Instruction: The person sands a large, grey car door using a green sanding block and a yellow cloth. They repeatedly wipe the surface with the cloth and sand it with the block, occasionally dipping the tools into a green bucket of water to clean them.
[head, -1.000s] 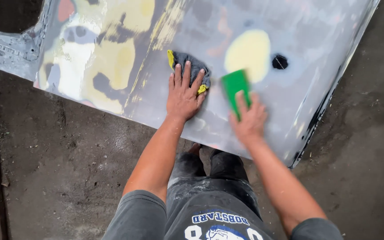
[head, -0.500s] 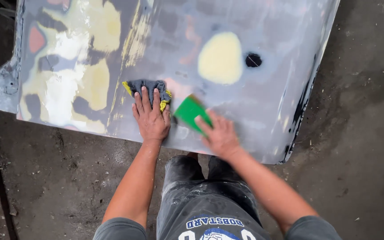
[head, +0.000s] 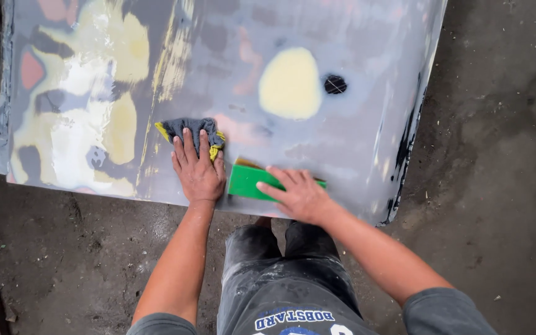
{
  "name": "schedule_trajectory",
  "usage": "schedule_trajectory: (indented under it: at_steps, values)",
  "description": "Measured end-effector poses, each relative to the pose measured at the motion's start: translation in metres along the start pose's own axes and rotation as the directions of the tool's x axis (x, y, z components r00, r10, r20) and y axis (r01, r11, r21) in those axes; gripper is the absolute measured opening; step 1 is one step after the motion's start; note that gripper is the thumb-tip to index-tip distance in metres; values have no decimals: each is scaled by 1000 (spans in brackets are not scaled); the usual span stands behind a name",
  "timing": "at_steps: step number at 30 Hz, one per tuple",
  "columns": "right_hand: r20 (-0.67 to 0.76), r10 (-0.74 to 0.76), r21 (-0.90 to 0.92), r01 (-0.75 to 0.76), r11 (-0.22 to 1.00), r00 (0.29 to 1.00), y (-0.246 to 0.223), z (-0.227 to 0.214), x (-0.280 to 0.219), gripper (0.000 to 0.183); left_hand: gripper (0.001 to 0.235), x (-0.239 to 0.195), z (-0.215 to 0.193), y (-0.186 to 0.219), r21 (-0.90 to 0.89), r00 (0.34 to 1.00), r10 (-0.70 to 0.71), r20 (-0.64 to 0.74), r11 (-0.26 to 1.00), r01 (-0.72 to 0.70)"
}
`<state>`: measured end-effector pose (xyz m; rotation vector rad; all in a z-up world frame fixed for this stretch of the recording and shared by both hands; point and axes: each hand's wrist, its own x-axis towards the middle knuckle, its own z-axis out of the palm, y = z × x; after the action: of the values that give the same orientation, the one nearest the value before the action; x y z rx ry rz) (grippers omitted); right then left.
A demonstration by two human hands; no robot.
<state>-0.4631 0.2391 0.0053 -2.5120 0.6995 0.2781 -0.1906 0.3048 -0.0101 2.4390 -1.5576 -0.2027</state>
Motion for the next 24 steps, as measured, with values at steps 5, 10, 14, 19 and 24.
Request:
schedule_trajectory:
  at_steps: [5,10,14,19,24]
  values:
    - [-459,481,-66,-569,820,747,129,-13,40,79,65,-1,-8,4,-5,1000,-18,-3,1000,18]
    - [-511,668,207,-677,706,541,130,-59,94,77,65,3,-7,3,-7,1000,-8,-6,1000,8]
    - [-315,63,-64,-88,994,947,35,-43,79,77,70,4,-13,4,-10,1000,-12,21,1000,12]
    - [-401,78,-96,-126,987,913,124,-38,98,77,73,5,-9,1,-15,999,-19,28,1000,19]
    - [-553,644,182,-677,713,529,163,-80,132,76,72,2,-7,0,-4,1000,1,19,1000,-1]
